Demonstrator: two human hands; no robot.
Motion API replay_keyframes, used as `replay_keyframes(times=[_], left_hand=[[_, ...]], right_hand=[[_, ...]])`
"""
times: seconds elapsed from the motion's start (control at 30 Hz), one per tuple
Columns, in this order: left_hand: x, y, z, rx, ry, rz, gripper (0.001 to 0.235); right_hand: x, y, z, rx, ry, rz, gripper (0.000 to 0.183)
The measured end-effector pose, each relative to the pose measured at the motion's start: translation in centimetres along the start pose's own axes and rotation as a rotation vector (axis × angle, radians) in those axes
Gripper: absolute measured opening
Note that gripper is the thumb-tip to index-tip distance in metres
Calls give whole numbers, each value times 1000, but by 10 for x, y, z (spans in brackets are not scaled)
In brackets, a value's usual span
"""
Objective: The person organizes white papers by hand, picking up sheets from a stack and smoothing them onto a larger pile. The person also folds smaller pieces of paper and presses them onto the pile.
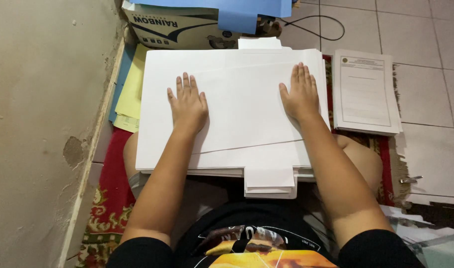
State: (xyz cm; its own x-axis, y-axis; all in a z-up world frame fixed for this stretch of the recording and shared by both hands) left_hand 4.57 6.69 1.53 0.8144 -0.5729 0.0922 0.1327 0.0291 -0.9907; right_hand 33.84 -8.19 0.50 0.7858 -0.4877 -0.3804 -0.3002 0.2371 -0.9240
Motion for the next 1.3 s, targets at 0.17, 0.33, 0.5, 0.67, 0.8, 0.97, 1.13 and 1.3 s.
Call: replay_keyframes(times=[0.17, 0.33, 0.5, 0.67, 0.8, 0.97, 1.13, 1.3], left_hand=[[-5, 12, -5, 7, -10, 22, 63], [-6, 12, -9, 15, -11, 29, 64], [-5, 10, -10, 30, -14, 30, 63], [-4, 7, -10, 33, -21, 8, 63], [-4, 6, -11, 122, -10, 31, 61], [-2, 4, -11, 145, -22, 52, 62], [-4, 3, -10, 152, -53, 47, 63], [-2, 7, -9, 88, -16, 25, 64]], right_hand=[[1, -8, -26, -38, -30, -26, 78], [3, -6, -33, -57, -31, -56, 77], [1, -7, -36, -78, -5, -51, 77], [0, -8, -34, -91, 6, -45, 77], [-4, -12, -37, -90, -4, -28, 77], [1, -10, -35, -76, -13, -17, 77], [15, 3, -24, -58, -56, -60, 78], [14, -1, -28, -53, -44, -27, 78]])
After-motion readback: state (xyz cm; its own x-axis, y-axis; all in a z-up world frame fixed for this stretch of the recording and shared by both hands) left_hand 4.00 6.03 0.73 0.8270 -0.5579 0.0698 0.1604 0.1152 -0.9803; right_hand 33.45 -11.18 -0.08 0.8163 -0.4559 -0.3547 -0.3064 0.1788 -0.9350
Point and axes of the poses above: each hand's wrist, its own z-axis towards the middle knuckle, its own y-axis out of the palm, x = y × z, the point moved 8 cm from there along z, towards the middle knuckle, and after that the axes turned 14 degrees about z, right-handed, at the moved point
